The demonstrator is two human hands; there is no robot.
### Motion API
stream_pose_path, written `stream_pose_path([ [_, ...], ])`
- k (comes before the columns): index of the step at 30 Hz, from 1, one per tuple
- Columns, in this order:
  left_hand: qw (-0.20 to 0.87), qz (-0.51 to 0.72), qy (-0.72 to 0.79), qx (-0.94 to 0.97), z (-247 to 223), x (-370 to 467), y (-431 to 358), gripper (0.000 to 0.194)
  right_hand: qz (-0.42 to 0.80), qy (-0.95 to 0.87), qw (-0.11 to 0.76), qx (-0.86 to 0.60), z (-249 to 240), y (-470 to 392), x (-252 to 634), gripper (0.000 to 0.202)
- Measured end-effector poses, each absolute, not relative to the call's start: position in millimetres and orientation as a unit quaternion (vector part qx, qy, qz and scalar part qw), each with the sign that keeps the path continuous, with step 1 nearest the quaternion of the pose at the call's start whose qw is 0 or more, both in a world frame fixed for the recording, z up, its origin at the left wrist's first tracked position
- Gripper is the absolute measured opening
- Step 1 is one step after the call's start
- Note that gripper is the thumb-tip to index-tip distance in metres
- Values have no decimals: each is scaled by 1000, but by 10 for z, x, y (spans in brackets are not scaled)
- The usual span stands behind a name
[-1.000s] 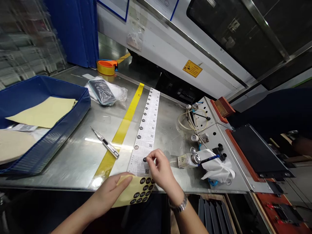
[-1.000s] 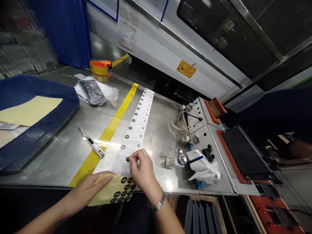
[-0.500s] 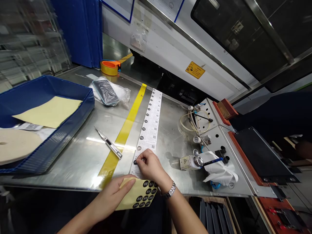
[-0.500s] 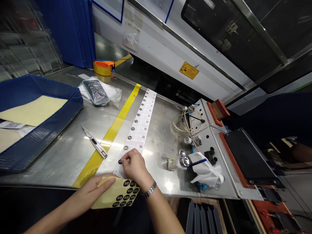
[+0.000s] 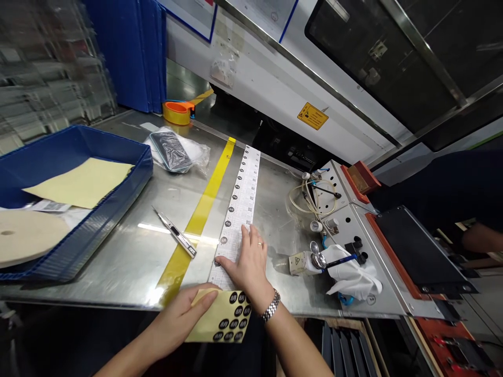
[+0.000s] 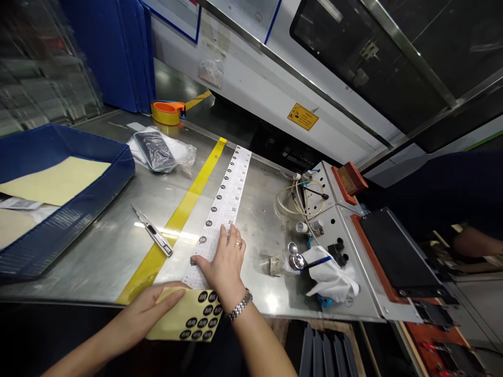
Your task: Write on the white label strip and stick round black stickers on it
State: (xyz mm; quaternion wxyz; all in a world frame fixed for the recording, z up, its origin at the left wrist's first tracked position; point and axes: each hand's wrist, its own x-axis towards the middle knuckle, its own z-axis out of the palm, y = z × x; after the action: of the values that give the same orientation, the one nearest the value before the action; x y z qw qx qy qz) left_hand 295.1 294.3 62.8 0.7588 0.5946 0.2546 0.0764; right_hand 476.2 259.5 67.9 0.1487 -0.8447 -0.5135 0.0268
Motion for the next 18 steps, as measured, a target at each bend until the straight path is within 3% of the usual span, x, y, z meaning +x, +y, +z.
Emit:
stream_pose_path([
  [5,751,52,237,614,743,2882,2898,47,13,-493,125,-861,508,2685,4931,107],
  [11,811,79,356,457,658,2972,2935,51,6,-477,151,-866,531,3007,5148,95],
  [14,845,98,376,368,603,3006,2977,59,18,-491,216,-844,671,2899,5131,71],
  [18,855,125,381,330,603,3004,3003,65,78,-501,380,-774,870,2432,4917,19],
])
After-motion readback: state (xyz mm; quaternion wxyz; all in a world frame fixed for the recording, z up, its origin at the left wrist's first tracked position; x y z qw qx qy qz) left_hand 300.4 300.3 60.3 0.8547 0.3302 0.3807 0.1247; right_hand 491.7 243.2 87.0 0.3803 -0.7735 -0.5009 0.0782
